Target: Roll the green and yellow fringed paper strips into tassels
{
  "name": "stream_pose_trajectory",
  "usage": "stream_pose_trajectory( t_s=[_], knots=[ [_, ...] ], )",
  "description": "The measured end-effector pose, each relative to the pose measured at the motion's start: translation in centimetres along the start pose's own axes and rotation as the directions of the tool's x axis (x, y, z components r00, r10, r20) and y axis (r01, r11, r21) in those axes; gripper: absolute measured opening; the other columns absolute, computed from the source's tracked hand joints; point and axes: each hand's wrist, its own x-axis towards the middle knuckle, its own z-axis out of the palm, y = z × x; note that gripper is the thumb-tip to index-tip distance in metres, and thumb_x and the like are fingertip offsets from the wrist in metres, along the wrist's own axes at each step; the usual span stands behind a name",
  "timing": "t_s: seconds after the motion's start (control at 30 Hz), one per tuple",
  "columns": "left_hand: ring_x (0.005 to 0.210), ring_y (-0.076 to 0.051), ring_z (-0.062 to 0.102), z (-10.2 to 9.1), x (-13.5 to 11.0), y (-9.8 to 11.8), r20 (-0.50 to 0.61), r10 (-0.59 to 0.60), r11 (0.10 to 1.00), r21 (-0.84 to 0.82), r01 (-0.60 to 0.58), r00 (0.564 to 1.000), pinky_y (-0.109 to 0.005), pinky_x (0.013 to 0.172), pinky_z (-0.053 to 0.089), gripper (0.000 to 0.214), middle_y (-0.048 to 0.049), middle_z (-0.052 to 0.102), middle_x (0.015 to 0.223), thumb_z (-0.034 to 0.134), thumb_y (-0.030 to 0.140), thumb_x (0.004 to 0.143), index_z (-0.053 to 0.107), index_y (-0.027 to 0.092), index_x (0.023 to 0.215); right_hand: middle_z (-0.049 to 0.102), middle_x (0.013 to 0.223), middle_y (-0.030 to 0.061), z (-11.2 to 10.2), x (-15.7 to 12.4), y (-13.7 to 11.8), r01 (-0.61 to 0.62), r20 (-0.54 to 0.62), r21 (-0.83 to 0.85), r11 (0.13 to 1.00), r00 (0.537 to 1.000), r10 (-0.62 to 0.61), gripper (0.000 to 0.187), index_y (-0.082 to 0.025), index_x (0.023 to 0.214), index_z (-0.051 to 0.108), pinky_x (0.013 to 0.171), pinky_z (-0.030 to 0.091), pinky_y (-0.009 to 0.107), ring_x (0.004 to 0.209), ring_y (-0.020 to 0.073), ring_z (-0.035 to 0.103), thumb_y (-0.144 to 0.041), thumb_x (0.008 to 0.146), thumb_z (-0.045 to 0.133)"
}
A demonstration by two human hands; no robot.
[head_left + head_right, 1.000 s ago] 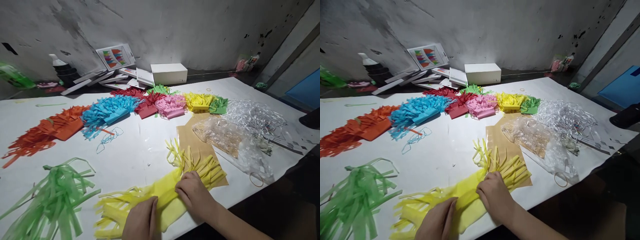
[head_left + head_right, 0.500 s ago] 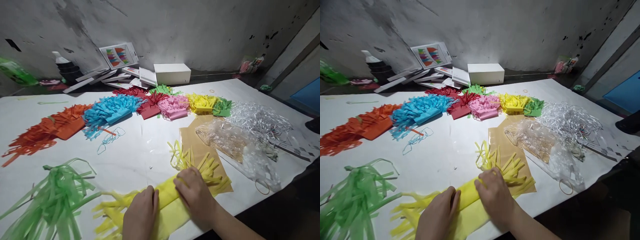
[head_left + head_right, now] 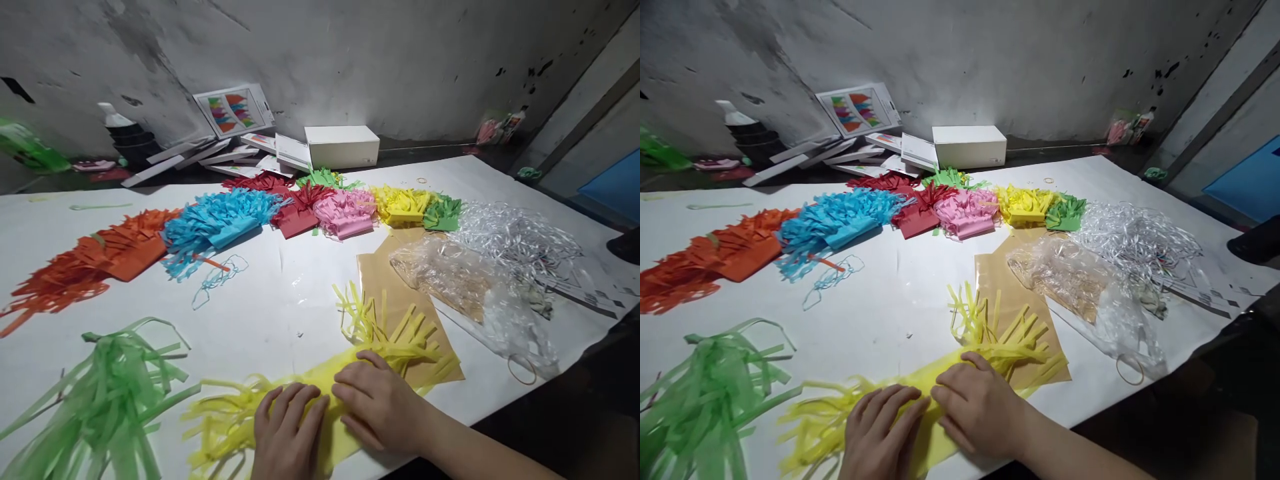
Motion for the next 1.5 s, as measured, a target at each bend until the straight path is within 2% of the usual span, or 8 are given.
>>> stream_pose_trajectory(
  t_s=[0.3, 0.43, 0.53, 0.77, 0.93, 1.07, 1.33, 1.5],
  knots=[
    [0.096, -0.02, 0.063, -0.6, -1.9, -1.6, 0.151, 0.145, 0.989, -0.011, -0.145, 0.978, -0.037, 0.093, 0.036, 0.021, -0.0001, 0.077, 0.099, 0.058, 0.017, 0.094, 0.068, 0.025, 0.112, 0.065, 0.085, 0.0035, 0.1, -2.2, 0.5, 0.051, 0.109, -0.146, 0.988, 0.993, -0.035, 0.023, -0.016, 0.089, 0.062, 0.1, 0.038, 0.037, 0.083, 0.0187, 0.056, -0.01, 0.101, 0.045],
    [0.092, -0.024, 0.063, -0.7, -1.0, -0.4, 0.143, -0.111, 0.99, 0.101, 0.097, 0.983, -0.041, 0.086, 0.036, 0.013, -0.0051, 0.072, 0.095, 0.053, 0.018, 0.095, 0.066, 0.022, 0.095, 0.063, 0.086, 0.0013, 0.4, -1.4, 0.3, -0.208, 0.081, -0.146, 0.967, 0.972, 0.221, 0.016, -0.019, 0.082, 0.058, 0.087, 0.037, 0.035, 0.084, 0.0187, 0.055, -0.016, 0.098, 0.058],
    [0.089, -0.026, 0.064, -0.6, 0.6, 0.7, 0.191, -0.35, 0.925, 0.225, 0.307, 0.917, -0.043, 0.081, 0.036, 0.024, -0.0056, 0.07, 0.092, 0.047, 0.021, 0.098, 0.064, 0.023, 0.081, 0.061, 0.079, 0.0, 1.1, -0.1, 0.3, -0.322, 0.067, -0.268, 0.908, 0.934, 0.351, 0.02, -0.02, 0.076, 0.056, 0.076, 0.036, 0.034, 0.077, 0.0197, 0.054, -0.018, 0.092, 0.068],
    [0.086, -0.027, 0.065, -0.5, 2.5, 0.6, 0.355, -0.455, 0.875, 0.346, 0.338, 0.817, -0.042, 0.073, 0.035, 0.031, -0.0033, 0.069, 0.085, 0.044, 0.024, 0.099, 0.066, 0.022, 0.078, 0.064, 0.089, 0.0053, 1.1, 0.7, 0.2, -0.287, 0.001, -0.349, 0.892, 0.952, 0.307, 0.009, -0.017, 0.086, 0.06, 0.093, 0.032, 0.044, 0.087, 0.023, 0.054, -0.012, 0.093, 0.062],
    [0.087, -0.027, 0.065, -0.5, 1.7, 0.3, 0.215, -0.355, 0.918, 0.264, 0.296, 0.91, -0.045, 0.078, 0.04, 0.02, -0.0066, 0.07, 0.09, 0.05, 0.028, 0.098, 0.065, 0.02, 0.088, 0.056, 0.073, 0.0012, 1.0, 0.5, 0.1, 0.133, 0.164, -0.278, 0.951, 0.982, -0.09, 0.022, -0.017, 0.077, 0.058, 0.083, 0.035, 0.035, 0.072, 0.0181, 0.047, -0.009, 0.096, 0.052],
    [0.111, -0.032, 0.06, -0.2, 0.8, 0.0, -0.021, -0.102, 0.989, 0.103, 0.104, 0.995, -0.062, 0.106, 0.032, 0.01, -0.0121, 0.072, 0.114, 0.061, 0.024, 0.094, 0.067, 0.024, 0.102, 0.057, 0.073, 0.0014, 1.3, 0.5, 0.0, 0.006, 0.055, -0.23, 0.973, 0.998, 0.006, 0.023, -0.018, 0.074, 0.055, 0.083, 0.035, 0.036, 0.073, 0.0179, 0.048, -0.012, 0.096, 0.051],
    [0.095, -0.021, 0.062, -0.1, 0.6, -0.1, 0.038, -0.05, 0.993, -0.107, 0.054, 0.998, -0.044, 0.103, 0.034, 0.019, 0.0018, 0.073, 0.085, 0.053, 0.02, 0.099, 0.067, 0.025, 0.087, 0.068, 0.108, 0.0055, 0.9, -0.8, 0.5, 0.068, 0.033, -0.266, 0.962, 0.998, -0.061, 0.018, -0.018, 0.086, 0.063, 0.119, 0.018, 0.051, 0.117, 0.0228, 0.054, -0.006, 0.095, 0.052],
    [0.095, -0.02, 0.061, -0.2, -0.6, -0.5, 0.066, -0.023, 0.994, -0.101, 0.029, 0.998, -0.042, 0.099, 0.034, 0.015, 0.0025, 0.074, 0.088, 0.056, 0.015, 0.098, 0.067, 0.025, 0.095, 0.066, 0.129, 0.0108, -3.3, -2.8, 1.4, -0.167, -0.063, -0.243, 0.956, 0.986, 0.156, 0.014, -0.018, 0.097, 0.066, 0.119, 0.019, 0.057, 0.13, 0.0277, 0.05, -0.012, 0.095, 0.054]
  ],
)
